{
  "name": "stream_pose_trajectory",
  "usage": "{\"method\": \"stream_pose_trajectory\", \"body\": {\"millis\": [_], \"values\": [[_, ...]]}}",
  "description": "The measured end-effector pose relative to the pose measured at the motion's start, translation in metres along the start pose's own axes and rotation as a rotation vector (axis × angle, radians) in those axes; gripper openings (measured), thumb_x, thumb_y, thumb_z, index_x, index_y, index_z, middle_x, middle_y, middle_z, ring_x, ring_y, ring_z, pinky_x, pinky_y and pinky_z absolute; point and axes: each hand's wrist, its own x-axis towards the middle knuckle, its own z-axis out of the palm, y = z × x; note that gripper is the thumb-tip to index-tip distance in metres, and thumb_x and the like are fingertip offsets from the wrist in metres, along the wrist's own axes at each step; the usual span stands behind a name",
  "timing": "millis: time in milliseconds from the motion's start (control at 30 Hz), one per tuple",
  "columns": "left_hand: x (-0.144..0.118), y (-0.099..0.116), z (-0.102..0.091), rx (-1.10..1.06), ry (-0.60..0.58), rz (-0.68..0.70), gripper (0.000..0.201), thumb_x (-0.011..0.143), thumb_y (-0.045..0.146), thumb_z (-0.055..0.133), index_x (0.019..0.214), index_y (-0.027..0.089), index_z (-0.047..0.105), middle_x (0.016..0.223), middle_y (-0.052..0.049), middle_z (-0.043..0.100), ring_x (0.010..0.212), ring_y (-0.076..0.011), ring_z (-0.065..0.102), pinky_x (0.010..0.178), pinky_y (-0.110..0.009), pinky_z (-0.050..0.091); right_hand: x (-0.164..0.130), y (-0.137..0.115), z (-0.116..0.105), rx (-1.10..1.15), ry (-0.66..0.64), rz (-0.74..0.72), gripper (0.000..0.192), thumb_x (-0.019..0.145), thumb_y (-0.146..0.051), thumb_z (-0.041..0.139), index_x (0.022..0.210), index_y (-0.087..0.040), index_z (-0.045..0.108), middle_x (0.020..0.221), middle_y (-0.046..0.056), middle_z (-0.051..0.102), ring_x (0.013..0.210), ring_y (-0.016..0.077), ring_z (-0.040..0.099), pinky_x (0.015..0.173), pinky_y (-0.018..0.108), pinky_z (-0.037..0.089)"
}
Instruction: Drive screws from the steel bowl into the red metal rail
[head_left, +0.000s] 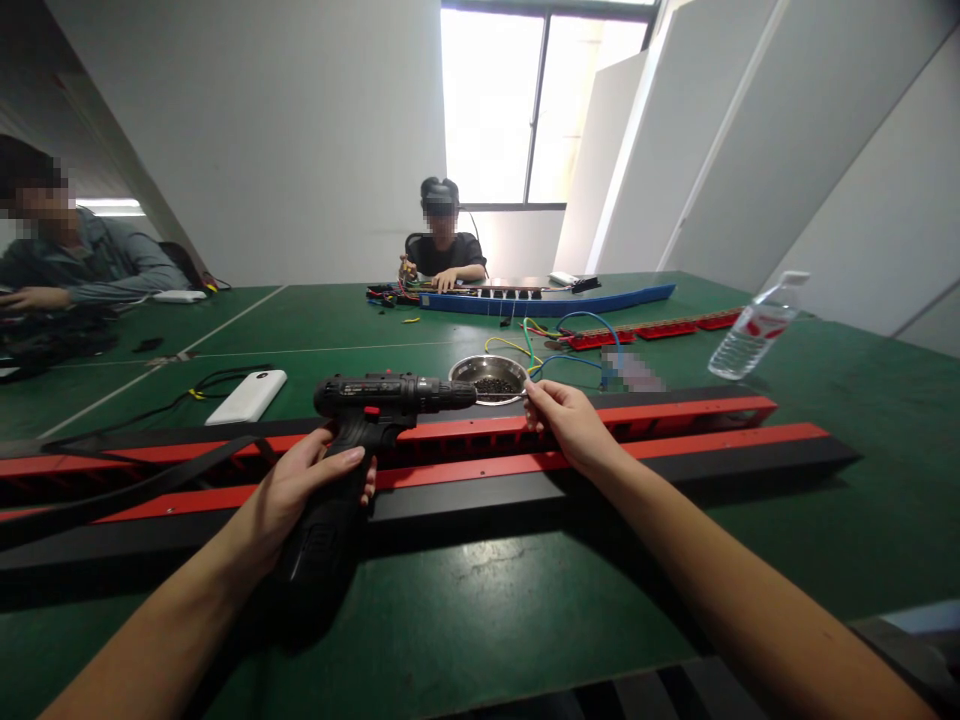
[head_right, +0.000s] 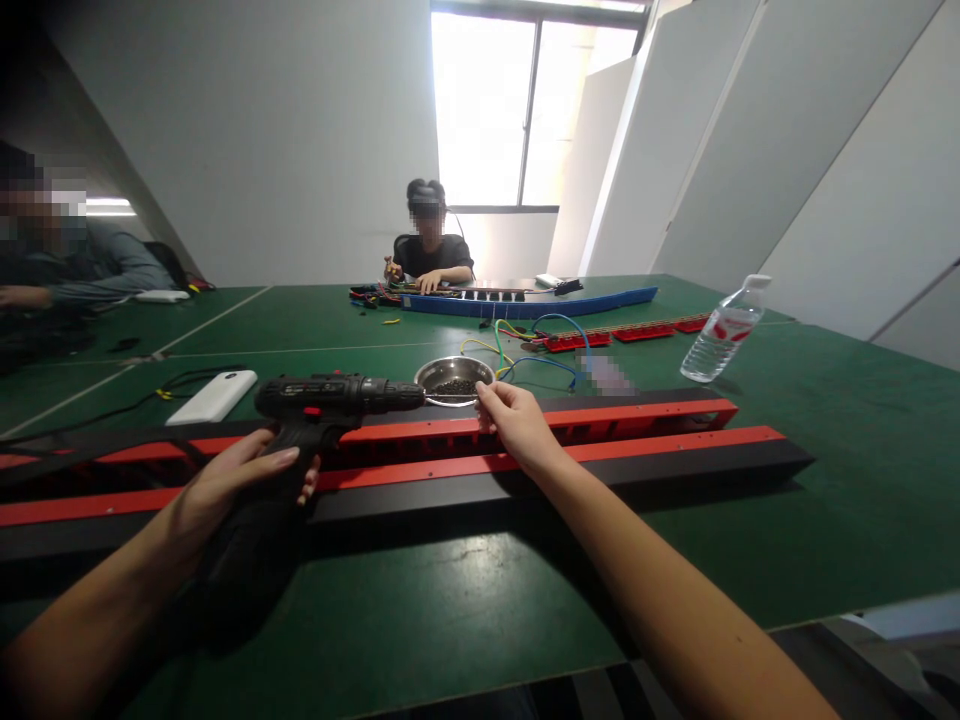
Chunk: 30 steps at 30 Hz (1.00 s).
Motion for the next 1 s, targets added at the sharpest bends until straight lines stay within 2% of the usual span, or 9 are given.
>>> {"method": "stream_pose_trajectory", "body": {"millis": [133,300,400,500,567,700,833,933,1000], "values": [[-0.002,0.003,-0.001,0.036,-0.037,-0.002,0.036,0.08,0.029,0.081,0.106,0.017,0.059,0.081,-0.004,0.074,0.07,-0.0189,0.069,0.065,-0.03,0.059,-0.003,-0.003,0.001,-0.091,0.02,-0.069,0.049,0.088,-0.064,0.064,0.069,-0.02,0.056,0.06,-0.002,0.055,0.055,0.0122,0.048,0.056,0.027,0.039],[-0.006,0.005,0.001,0.072,-0.089,0.029,0.046,0.084,0.034,0.078,0.12,0.018,0.054,0.085,-0.003,0.071,0.073,-0.018,0.067,0.067,-0.029,0.057,-0.001,-0.001,0.0,-0.084,0.061,-0.058,0.048,0.082,-0.065,0.071,0.074,-0.019,0.059,0.064,-0.001,0.059,0.056,0.0133,0.054,0.058,0.027,0.042],[-0.007,0.005,0.003,0.098,-0.087,0.075,0.051,0.083,0.037,0.079,0.123,0.019,0.053,0.084,-0.002,0.07,0.071,-0.0182,0.067,0.065,-0.029,0.057,0.001,0.001,0.0,-0.094,0.081,-0.074,0.047,0.082,-0.064,0.071,0.072,-0.019,0.059,0.062,-0.001,0.059,0.056,0.0139,0.054,0.059,0.028,0.042],[-0.008,0.012,0.0,0.184,-0.064,0.128,0.051,0.082,0.042,0.078,0.121,0.02,0.055,0.084,-0.002,0.072,0.073,-0.0206,0.07,0.068,-0.031,0.057,-0.004,-0.002,0.001,-0.196,0.118,-0.133,0.044,0.086,-0.06,0.068,0.071,-0.019,0.059,0.06,-0.001,0.058,0.056,0.0144,0.053,0.059,0.029,0.042],[-0.01,0.024,-0.008,0.316,-0.055,0.201,0.051,0.082,0.045,0.078,0.122,0.019,0.059,0.091,-0.005,0.075,0.083,-0.0248,0.073,0.076,-0.034,0.058,-0.013,-0.007,0.004,-0.294,0.1,-0.163,0.041,0.089,-0.056,0.066,0.073,-0.019,0.061,0.064,0.001,0.062,0.061,0.0157,0.055,0.061,0.029,0.043],[-0.023,0.062,-0.028,0.638,-0.08,0.313,0.057,0.085,0.044,0.076,0.135,0.023,0.059,0.129,-0.008,0.073,0.115,-0.0306,0.069,0.098,-0.038,0.054,-0.04,-0.019,0.014,-0.445,-0.097,-0.176,0.029,0.092,-0.046,0.066,0.09,-0.018,0.073,0.085,0.005,0.073,0.073,0.0182,0.064,0.067,0.03,0.048],[-0.039,0.096,-0.037,0.897,-0.094,0.402,0.054,0.083,0.044,0.077,0.131,0.024,0.064,0.132,-0.005,0.073,0.119,-0.0315,0.067,0.105,-0.039,0.05,-0.063,-0.027,0.023,-0.542,-0.257,-0.265,0.024,0.092,-0.037,0.067,0.106,-0.021,0.077,0.104,0.007,0.075,0.092,0.0205,0.069,0.082,0.033,0.053],[-0.045,0.111,-0.033,0.959,-0.152,0.409,0.053,0.085,0.042,0.075,0.132,0.022,0.064,0.132,-0.005,0.073,0.121,-0.0295,0.067,0.108,-0.04,0.048,-0.071,-0.026,0.027,-0.611,-0.291,-0.333,0.028,0.091,-0.037,0.069,0.114,-0.022,0.076,0.118,0.009,0.074,0.112,0.0248,0.066,0.099,0.039,0.051],[-0.044,0.116,-0.029,1.003,-0.18,0.424,0.053,0.086,0.043,0.074,0.133,0.02,0.063,0.133,-0.006,0.073,0.121,-0.0286,0.067,0.109,-0.041,0.048,-0.073,-0.024,0.027,-0.657,-0.299,-0.365,0.029,0.092,-0.038,0.068,0.115,-0.022,0.075,0.121,0.01,0.073,0.117,0.0263,0.064,0.103,0.042,0.05]]}}
